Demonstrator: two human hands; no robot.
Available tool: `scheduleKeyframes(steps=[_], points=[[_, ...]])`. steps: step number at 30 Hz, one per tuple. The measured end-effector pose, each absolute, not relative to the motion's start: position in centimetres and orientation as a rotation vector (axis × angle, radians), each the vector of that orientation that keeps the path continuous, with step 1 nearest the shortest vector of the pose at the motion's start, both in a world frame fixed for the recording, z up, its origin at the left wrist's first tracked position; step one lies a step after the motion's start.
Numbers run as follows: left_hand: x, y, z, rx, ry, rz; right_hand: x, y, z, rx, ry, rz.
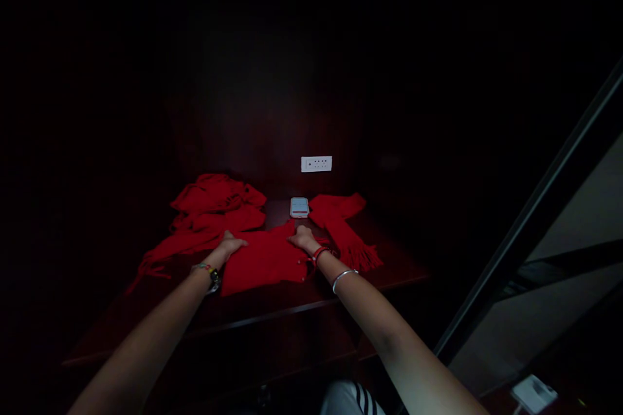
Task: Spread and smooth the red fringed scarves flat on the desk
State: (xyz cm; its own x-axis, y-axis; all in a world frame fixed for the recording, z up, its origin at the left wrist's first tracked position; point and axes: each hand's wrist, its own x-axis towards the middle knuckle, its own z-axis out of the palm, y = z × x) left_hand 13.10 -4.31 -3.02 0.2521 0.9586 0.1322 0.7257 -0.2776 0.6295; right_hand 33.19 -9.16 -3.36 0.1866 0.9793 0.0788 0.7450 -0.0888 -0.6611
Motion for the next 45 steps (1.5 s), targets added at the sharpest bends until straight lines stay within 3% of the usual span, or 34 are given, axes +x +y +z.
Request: scheduleKeyframes(steps=[4,9,14,20,31,36,45], points=[[14.3,-4.0,-3.2,2.02,1.926,0.607,36.0,-10.2,-3.9,-1.928,-1.645,0.401],[20.8,-5.8,-2.0,2.379,1.764,0.554,42.7,-13.0,-6.5,-2.31,-1.716,-0.031],[26.4,-7.7,-5.1,2.381,1.66,0.153,45.7,-14.1,-10.3,-2.452,-1.785,0.092],[26.7,-7.3,-7.3,2.399,1.702,0.185,48.1,-13.8,-9.9,-2.45,-1.893,0.192],[29.0,-7.5,-4.9,2.509,1.775,0.159,53.1,-16.3,-9.6,-2.383,-2.041,0.153],[33.0,-6.4,-4.5,2.68,1.532,0.059,53.1,-16.2,-8.9,-2.352,-2.075,0.181],[39.3,-3.7,-7.7,2.704,1.291,-0.084,52.8,-16.2,-8.7,-2.466,-2.001,0.215]])
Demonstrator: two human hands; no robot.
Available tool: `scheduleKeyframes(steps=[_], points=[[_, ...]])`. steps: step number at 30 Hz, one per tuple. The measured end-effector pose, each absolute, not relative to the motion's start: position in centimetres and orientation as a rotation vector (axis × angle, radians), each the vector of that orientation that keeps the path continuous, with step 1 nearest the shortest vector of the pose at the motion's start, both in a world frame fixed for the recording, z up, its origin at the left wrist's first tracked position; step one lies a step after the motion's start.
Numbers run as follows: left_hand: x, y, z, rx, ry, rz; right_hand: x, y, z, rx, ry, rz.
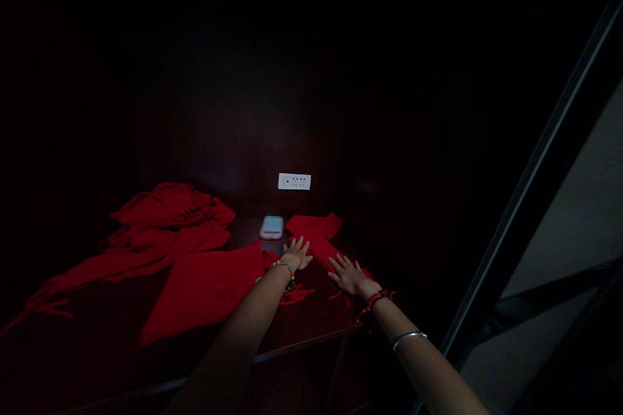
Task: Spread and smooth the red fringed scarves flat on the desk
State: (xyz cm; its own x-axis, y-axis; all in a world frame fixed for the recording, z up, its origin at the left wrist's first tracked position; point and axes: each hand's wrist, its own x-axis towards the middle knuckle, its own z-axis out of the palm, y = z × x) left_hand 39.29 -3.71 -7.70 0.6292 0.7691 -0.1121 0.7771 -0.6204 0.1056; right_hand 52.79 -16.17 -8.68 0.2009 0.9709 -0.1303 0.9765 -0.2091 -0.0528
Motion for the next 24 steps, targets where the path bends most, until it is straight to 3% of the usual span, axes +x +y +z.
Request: scheduleKeyframes(steps=[7,16,20,24], points=[[40.2,-3.5,-8.9,2.653,1.305,-0.1,53.6,-16.2,-9.2,2.393,1.989,-0.164],[31.1,-4.6,-1.4,2.8,1.071,0.04,48.0,-14.9,-7.6,2.464,2.405,-0.04],[24.1,-4.2,-1.9,2.733,1.258,0.092,42.3,-12.7,-7.5,2.443,2.719,-0.291],[19.5,-3.8,-4.8,2.677,1.373,0.157,38.9,-10.7,-8.0,2.551,2.687,-0.558]])
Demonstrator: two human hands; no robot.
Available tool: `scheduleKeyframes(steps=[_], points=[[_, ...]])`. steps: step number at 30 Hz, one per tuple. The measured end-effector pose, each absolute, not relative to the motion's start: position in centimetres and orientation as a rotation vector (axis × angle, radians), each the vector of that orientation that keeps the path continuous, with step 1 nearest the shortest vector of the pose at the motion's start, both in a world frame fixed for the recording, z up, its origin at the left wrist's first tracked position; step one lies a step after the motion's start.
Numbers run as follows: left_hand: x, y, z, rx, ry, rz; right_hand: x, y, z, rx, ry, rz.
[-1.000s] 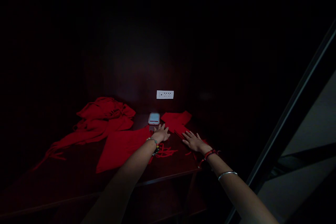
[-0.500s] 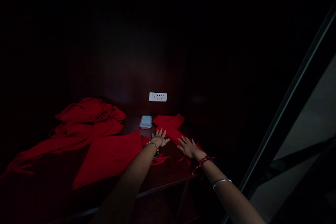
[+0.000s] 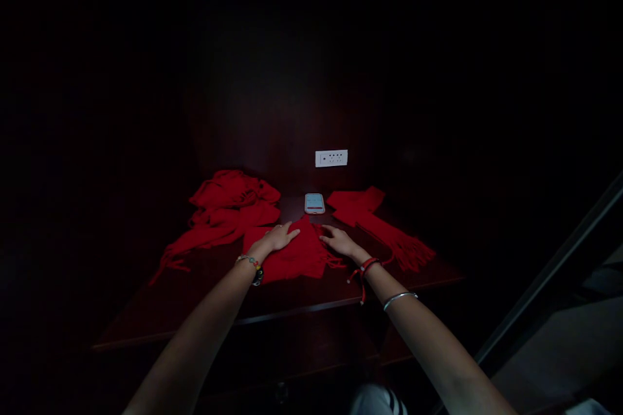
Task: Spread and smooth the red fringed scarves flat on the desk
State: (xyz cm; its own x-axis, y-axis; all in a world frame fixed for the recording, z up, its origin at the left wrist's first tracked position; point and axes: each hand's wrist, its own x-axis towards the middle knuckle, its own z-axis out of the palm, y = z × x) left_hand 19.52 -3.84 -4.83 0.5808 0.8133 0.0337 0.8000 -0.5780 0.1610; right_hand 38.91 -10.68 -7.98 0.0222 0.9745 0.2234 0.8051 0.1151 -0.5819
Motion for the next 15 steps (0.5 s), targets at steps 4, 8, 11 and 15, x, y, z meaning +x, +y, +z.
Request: scheduleKeyframes(steps=[4,8,11,15], points=[[18.1,-3.0,-7.0,2.723,1.399,0.308,38.8,-8.7,-8.3,-1.701,-1.772,0.464],[17.8,-2.3,-7.8,2.727,1.344,0.32,39.9,-6.9,-8.2,-1.653,-1.786,0.592],[17.2,-2.1,-7.8,2.718,1.277,0.305,40.3,-6.0,-8.0,-1.573,-1.832,0.707],[16.3,-2.0,-7.6,2.692,1.348,0.31,40.1,-5.4,-7.6,-1.498,-1.721,0.933]])
